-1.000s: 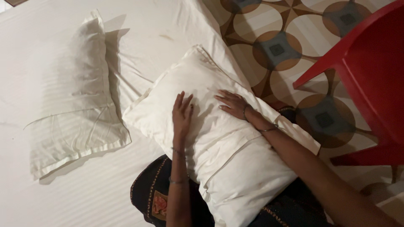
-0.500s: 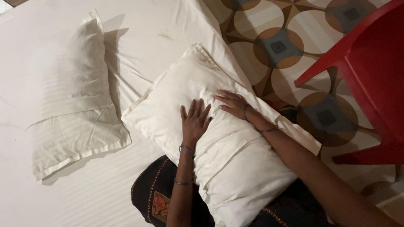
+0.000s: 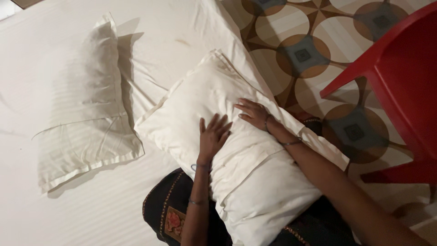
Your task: The person prepares a pillow by hand on a bed, smoothing the white fabric and adjusting the pillowcase opening before laying it flat.
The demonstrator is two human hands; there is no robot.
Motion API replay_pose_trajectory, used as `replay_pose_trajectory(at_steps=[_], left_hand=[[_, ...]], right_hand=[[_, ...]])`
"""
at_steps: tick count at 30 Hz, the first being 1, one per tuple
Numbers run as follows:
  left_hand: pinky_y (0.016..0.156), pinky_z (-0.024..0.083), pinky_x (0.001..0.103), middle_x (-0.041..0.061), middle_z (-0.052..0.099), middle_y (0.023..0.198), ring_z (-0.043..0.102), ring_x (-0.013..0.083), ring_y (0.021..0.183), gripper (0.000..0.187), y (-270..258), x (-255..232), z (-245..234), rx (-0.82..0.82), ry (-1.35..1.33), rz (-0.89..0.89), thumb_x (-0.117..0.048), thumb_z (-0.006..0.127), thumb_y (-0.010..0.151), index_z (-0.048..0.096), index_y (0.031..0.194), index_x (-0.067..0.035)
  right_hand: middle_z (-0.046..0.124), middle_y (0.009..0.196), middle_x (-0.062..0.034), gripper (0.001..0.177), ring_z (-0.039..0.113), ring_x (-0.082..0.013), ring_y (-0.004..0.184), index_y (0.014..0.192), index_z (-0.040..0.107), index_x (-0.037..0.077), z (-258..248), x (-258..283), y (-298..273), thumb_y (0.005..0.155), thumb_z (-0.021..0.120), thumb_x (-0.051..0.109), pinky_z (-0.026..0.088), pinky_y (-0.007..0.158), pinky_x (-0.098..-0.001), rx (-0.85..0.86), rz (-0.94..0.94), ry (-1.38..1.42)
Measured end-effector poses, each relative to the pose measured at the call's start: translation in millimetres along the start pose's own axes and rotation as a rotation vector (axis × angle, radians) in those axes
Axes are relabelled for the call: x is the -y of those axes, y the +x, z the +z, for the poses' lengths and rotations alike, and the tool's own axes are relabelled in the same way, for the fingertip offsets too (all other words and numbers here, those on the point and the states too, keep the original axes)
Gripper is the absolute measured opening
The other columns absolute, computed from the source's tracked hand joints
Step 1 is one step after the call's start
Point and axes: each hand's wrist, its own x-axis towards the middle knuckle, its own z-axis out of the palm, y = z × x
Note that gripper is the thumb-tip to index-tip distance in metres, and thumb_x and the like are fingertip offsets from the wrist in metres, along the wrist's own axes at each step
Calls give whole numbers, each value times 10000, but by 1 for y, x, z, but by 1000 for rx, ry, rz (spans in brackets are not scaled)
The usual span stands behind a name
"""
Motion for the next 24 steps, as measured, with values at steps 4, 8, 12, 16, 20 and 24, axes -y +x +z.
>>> replay_pose_trajectory(at_steps=[4, 8, 12, 16, 20, 24], left_hand=[[1224, 84, 618, 17, 614, 1483, 438, 260, 1464, 358, -7, 1, 2, 29, -180, -14, -310, 624, 968, 729, 1302, -236], [1256, 98, 595, 15, 649, 1401, 457, 245, 1461, 324, -11, 6, 9, 51, -176, -65, -326, 636, 984, 757, 1263, -216], [1294, 124, 589, -10, 682, 1341, 507, 206, 1406, 312, -11, 7, 11, 113, -133, -123, -348, 645, 985, 759, 1238, -206], [1233, 138, 609, -8, 654, 1426, 483, 234, 1429, 310, -5, 1, 5, 5, -169, -29, -322, 638, 978, 758, 1241, -210], [1233, 155, 596, -26, 656, 1424, 501, 220, 1423, 282, -5, -7, 0, -23, -135, -42, -314, 644, 984, 761, 1228, -233], [1228, 157, 593, -13, 655, 1416, 501, 226, 1416, 296, -5, -11, -3, -29, -159, -37, -293, 648, 971, 761, 1236, -227]], right_hand=[[416, 1636, -145, 495, 395, -344, 1522, 1540, 524, 195, -17, 41, 18, 1050, 571, 245, 370, 1224, -427, -231, -89, 141], [340, 1701, -114, 544, 328, -312, 1579, 1588, 446, 217, -6, 82, 45, 1059, 547, 290, 314, 1266, -462, -157, -227, 175], [138, 1720, -97, 652, 139, -284, 1576, 1618, 301, 264, 15, 71, 68, 1019, 489, 437, 157, 1229, -554, 190, -109, -333], [72, 1720, -52, 696, 79, -276, 1576, 1614, 239, 321, 12, 31, 73, 1007, 432, 603, 141, 1206, -600, 244, 238, -434], [198, 1707, -75, 749, 228, -287, 1549, 1632, 254, 275, 16, -22, 58, 988, 440, 609, 264, 1202, -517, 98, 412, -191], [365, 1647, -89, 735, 385, -291, 1489, 1624, 277, 224, 28, -55, 45, 1001, 429, 583, 341, 1186, -438, 26, 467, 33]])
